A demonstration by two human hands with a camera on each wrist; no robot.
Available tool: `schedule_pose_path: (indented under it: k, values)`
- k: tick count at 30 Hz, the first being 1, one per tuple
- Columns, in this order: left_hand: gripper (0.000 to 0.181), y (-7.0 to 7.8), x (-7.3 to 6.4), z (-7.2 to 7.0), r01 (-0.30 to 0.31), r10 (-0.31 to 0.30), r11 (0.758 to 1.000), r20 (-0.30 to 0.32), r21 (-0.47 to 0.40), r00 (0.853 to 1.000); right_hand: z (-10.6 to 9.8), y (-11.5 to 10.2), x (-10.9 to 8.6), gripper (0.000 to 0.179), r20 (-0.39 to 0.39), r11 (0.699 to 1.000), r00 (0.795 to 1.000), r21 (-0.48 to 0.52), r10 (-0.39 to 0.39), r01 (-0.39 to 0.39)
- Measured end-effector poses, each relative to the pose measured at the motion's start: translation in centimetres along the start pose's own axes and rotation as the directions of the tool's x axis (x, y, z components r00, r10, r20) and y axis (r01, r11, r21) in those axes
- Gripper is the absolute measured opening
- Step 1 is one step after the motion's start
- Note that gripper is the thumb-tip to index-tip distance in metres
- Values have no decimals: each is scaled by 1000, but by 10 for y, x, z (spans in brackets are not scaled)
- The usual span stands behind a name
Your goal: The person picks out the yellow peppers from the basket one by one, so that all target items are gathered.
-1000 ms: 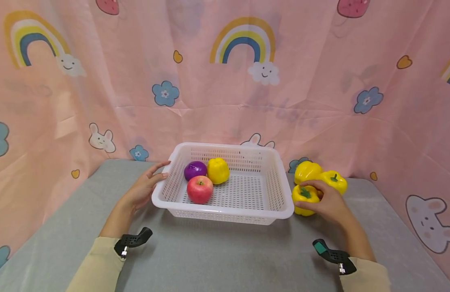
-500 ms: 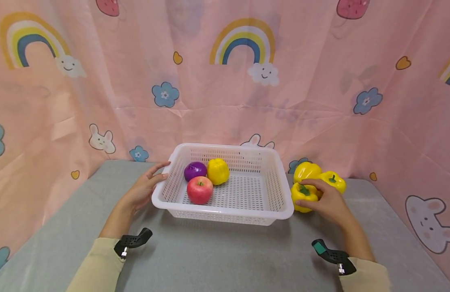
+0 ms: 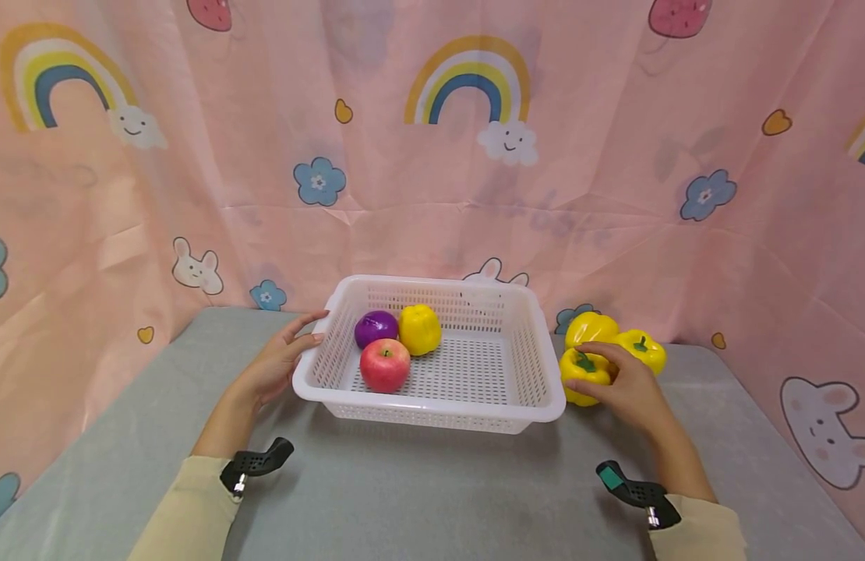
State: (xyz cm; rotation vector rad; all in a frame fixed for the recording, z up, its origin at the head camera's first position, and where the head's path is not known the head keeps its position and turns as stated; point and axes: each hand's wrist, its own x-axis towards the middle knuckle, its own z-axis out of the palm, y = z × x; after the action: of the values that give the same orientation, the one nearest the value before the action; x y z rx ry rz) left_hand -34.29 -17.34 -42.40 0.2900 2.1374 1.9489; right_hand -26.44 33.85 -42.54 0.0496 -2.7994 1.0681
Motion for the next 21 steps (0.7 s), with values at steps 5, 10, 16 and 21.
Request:
schedule_pose_path:
  k: [5, 10, 16, 21]
  values:
    - [55, 0, 0, -1, 1, -1, 1000, 0, 7, 1000, -1, -2, 0, 74, 9, 1000, 1000, -22, 7, -7]
    - [54, 1, -1, 0, 13, -13, 1000, -10, 4, 1000, -1, -5, -1, 72, -2, 999, 1000, -31, -8, 8]
    - [54, 0, 0, 0, 13, -13, 1000, -9, -4, 1000, -5, -9, -2, 68, -26, 999, 999, -41, -35, 34]
    - [54, 0, 0, 0, 11, -11, 1000, -6, -5, 1000, -9, -15, -1, 66, -45, 998, 998, -44, -36, 34]
